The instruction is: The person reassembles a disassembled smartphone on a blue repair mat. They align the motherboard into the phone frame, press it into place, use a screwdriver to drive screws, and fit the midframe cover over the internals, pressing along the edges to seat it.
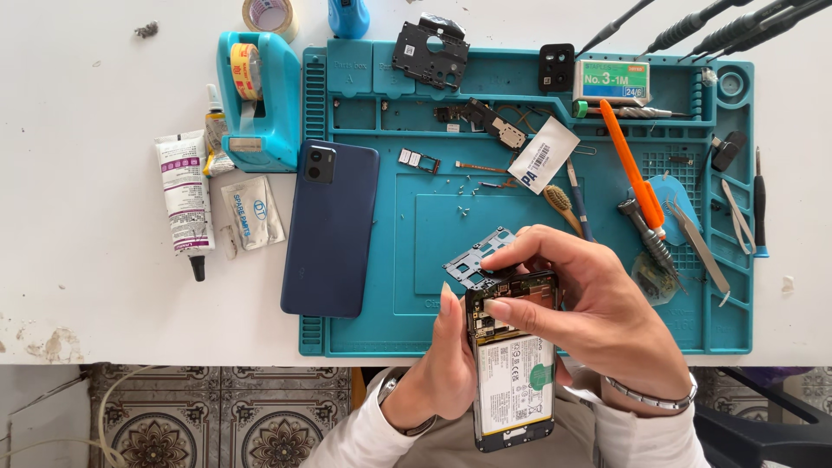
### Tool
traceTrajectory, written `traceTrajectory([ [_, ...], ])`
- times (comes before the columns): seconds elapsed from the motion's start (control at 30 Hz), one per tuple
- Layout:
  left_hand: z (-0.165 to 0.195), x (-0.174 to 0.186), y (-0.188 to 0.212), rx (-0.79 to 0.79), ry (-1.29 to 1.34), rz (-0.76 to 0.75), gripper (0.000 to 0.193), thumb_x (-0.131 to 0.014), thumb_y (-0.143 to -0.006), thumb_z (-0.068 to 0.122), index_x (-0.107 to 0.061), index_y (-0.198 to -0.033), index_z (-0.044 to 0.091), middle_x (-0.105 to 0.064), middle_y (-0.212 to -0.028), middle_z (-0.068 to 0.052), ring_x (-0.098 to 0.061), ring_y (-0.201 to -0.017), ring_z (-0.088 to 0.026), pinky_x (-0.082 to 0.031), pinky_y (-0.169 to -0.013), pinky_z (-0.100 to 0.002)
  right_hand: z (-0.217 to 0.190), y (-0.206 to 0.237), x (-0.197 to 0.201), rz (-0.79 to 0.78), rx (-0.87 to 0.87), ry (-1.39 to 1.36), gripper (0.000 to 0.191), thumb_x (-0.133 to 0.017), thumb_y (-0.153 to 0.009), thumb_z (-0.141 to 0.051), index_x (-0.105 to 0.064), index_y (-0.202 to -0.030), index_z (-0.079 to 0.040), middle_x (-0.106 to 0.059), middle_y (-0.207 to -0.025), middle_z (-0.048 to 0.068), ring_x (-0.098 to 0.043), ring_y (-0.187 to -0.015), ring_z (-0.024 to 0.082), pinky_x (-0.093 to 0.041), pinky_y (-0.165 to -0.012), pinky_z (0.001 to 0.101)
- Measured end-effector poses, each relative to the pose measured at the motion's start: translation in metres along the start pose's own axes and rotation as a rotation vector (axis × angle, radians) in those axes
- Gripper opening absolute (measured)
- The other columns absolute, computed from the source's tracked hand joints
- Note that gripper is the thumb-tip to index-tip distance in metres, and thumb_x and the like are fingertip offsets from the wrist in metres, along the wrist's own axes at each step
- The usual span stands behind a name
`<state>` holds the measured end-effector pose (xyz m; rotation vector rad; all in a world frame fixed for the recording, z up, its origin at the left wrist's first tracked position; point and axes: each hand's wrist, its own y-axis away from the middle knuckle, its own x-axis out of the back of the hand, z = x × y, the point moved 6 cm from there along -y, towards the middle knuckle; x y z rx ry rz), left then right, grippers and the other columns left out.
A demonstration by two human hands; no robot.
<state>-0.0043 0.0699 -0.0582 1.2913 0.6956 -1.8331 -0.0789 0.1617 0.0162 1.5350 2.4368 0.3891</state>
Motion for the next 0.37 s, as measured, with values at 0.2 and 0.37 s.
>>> traceTrajectory([
  [0.2,-0.004,0.003,0.001,0.02,-0.025,0.014,0.096,-0.013,-0.103,0.075,-0.03,-0.162,0.001,-0.06,-0.136,-0.022,-0.071,-0.104,-0.037,-0.061,-0.092,-0.048,-0.006,0.005,-0.001,0.051,0.049,0.018,0.052,-0.084,-0.077,-0.006,-0.063,-0.124,0.002,-0.071,-0.102,0.007,-0.069,-0.088,0.006,-0.06,-0.072,0.0238],
  [0.37,-0.001,0.003,0.003,-0.035,0.077,-0.022,0.101,-0.011,-0.102,0.079,-0.03,-0.168,0.005,-0.062,-0.126,-0.023,-0.073,-0.098,-0.036,-0.061,-0.086,-0.047,-0.009,0.006,0.01,0.002,0.159,-0.083,0.055,-0.072,-0.094,-0.015,-0.056,-0.144,0.0,-0.068,-0.113,0.01,-0.063,-0.087,0.006,-0.056,-0.067,0.0178],
])
